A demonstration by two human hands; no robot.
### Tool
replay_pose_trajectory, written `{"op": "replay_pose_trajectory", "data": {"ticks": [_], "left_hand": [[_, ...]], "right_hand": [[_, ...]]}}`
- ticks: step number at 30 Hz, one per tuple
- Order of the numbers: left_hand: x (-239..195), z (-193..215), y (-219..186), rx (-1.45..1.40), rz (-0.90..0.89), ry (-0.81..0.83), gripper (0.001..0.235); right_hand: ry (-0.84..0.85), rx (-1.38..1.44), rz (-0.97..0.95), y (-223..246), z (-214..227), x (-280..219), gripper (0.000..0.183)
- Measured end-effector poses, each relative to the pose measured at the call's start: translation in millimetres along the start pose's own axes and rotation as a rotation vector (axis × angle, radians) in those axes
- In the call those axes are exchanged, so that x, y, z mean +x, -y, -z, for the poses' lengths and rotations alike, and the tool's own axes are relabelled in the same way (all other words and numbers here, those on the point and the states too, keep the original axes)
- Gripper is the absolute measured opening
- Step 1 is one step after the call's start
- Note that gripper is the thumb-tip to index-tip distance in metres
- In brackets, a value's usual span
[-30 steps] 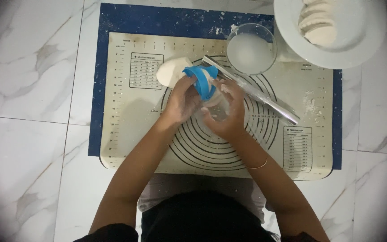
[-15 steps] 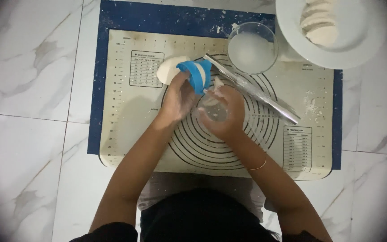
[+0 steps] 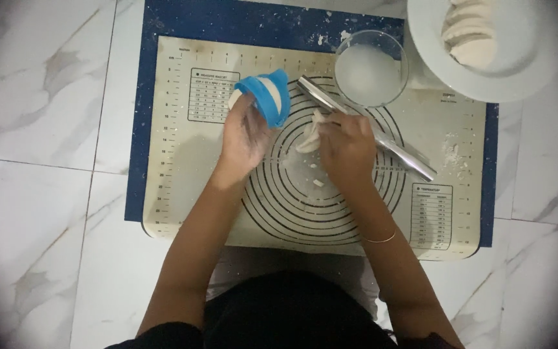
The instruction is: Preparing dough shapes by flattening dough and using a plastic mold on a silicone mat.
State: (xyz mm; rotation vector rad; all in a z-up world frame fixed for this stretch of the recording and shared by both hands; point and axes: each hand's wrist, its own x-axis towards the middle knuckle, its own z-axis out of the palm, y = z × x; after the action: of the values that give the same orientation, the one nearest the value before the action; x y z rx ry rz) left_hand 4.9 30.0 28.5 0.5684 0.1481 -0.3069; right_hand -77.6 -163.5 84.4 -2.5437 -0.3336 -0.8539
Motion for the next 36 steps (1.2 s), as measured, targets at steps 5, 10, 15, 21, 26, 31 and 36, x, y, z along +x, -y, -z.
{"op": "replay_pose_trajectory", "data": {"ticks": [5, 10, 15, 21, 26, 31, 36], "left_hand": [[12, 15, 10, 0.004, 0.001, 0.012, 0.036], [-3, -6, 3, -0.053, 0.013, 0.010, 0.037], [-5, -9, 0, -0.043, 0.029, 0.022, 0.038], [-9, -16, -2, -0.014, 0.030, 0.035, 0.039], [-2, -6, 0, -0.015, 0.072, 0.044, 0.041], [13, 16, 18, 0.059, 0.044, 0.120, 0.041], [1, -6, 10, 0.179, 0.036, 0.204, 0.052]], "right_hand": [[0.021, 0.178, -0.124, -8, 8, 0, 0.006], [0.058, 0.138, -0.166, -12, 3, -8, 0.007], [0.101, -0.045, -0.090, 9, 9, -5, 0.005], [0.223, -0.196, -0.089, 30, 16, -3, 0.015], [0.328, -0.107, -0.219, 22, 14, -6, 0.026], [0.407, -0.103, -0.286, 24, 21, -14, 0.038], [0.243, 0.123, -0.195, 3, 18, -26, 0.036]]}}
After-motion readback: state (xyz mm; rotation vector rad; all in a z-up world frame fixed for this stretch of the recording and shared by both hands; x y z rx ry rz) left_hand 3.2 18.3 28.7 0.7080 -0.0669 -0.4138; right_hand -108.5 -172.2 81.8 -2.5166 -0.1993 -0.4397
